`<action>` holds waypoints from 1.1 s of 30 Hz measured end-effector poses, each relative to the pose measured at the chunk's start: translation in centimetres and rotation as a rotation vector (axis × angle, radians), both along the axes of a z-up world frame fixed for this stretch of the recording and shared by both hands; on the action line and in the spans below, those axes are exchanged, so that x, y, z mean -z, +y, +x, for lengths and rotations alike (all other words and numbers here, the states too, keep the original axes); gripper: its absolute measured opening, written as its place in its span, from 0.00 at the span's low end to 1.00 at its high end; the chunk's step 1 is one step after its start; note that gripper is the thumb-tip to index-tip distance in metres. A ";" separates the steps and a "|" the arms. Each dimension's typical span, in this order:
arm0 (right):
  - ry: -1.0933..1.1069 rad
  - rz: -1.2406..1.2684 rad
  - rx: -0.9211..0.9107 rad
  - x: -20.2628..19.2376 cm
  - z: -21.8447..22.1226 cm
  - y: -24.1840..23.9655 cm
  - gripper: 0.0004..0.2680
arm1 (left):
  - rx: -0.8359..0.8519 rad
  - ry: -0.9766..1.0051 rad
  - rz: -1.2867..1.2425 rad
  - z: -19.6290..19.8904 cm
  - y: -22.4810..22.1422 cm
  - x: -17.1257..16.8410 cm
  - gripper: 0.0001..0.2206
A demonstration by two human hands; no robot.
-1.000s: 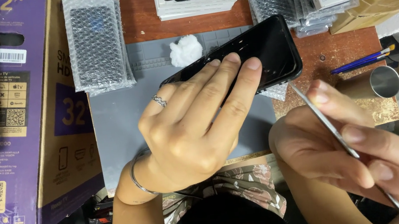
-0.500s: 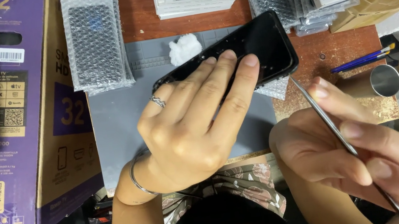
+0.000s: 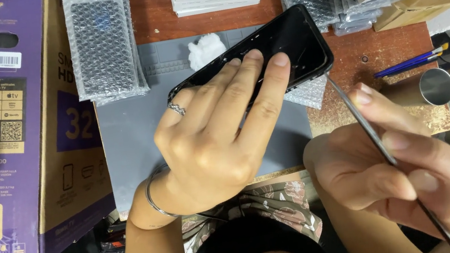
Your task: The person is cleaning and repairing a smartphone, using a brush, cloth, and tweezers to handle internal components and ribbon cables.
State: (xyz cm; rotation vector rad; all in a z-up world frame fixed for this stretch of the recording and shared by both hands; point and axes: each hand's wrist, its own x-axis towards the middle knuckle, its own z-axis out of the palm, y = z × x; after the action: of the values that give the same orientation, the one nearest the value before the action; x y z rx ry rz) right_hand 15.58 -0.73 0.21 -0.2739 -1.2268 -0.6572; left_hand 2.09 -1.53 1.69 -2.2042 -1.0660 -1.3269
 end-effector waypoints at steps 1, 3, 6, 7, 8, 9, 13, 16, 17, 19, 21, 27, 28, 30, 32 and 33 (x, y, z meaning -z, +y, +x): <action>-0.048 -0.050 -0.025 0.0 0.1 -0.3 0.05 | -0.006 0.001 -0.001 0.0 0.0 0.0 0.09; -0.095 -0.101 -0.052 -0.4 0.0 -0.3 0.05 | -0.013 0.003 -0.003 0.0 0.0 0.1 0.09; -0.077 -0.071 -0.009 -0.8 -0.2 0.0 0.06 | -0.004 -0.005 -0.005 0.0 0.1 0.0 0.08; -0.080 -0.078 -0.018 -0.4 0.1 -0.2 0.06 | 0.002 -0.019 0.000 0.1 0.1 0.0 0.08; -0.083 -0.084 -0.028 -0.1 0.4 -0.3 0.05 | 0.008 -0.033 0.006 0.1 0.2 -0.1 0.08; -0.083 -0.082 -0.027 0.9 1.0 -0.7 0.05 | 0.009 -0.033 0.008 -0.1 0.2 -0.2 0.08; 0.112 -0.186 -0.472 4.9 3.6 -1.1 0.12 | 0.148 -0.061 0.012 -0.7 0.3 -0.9 0.06; 0.169 -0.272 -0.533 4.3 2.9 -0.5 0.11 | 0.282 -0.119 -0.020 -0.6 0.5 -0.8 0.08; 0.208 -0.296 -0.579 3.5 2.2 -0.4 0.07 | 0.339 -0.152 -0.065 -0.5 0.4 -0.7 0.08; 0.231 -0.295 -0.531 2.3 0.9 -0.3 0.06 | 0.416 -0.155 -0.162 -0.6 0.3 -0.7 0.08; 0.257 -0.295 -0.480 1.5 0.3 0.0 0.05 | 0.494 -0.154 -0.261 -1.0 0.5 -0.4 0.08; 0.087 -0.372 -0.859 2.1 0.7 -0.4 0.06 | 0.412 -0.211 -0.417 -1.8 -0.8 3.4 0.08; 0.004 -0.507 -0.986 2.2 0.8 -0.7 0.06 | 0.389 -0.287 -0.374 -1.9 -1.3 4.5 0.08; -0.090 -0.627 -1.125 2.9 0.4 -0.6 0.07 | 0.351 -0.356 -0.315 -2.0 -1.5 6.5 0.09; -0.016 -0.733 -1.145 4.4 -0.6 -1.3 0.03 | 0.280 -0.445 -0.321 -1.8 -2.7 8.6 0.09; -0.006 -0.767 -1.162 5.3 -0.4 -1.4 0.03 | 0.257 -0.457 -0.351 -1.7 -3.1 9.8 0.09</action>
State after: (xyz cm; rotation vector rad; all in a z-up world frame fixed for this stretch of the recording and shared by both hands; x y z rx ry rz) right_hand 15.20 -2.12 -5.05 -0.1396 -1.3558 0.8322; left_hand 0.39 -4.60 -8.08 -2.4121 -1.2860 -1.9564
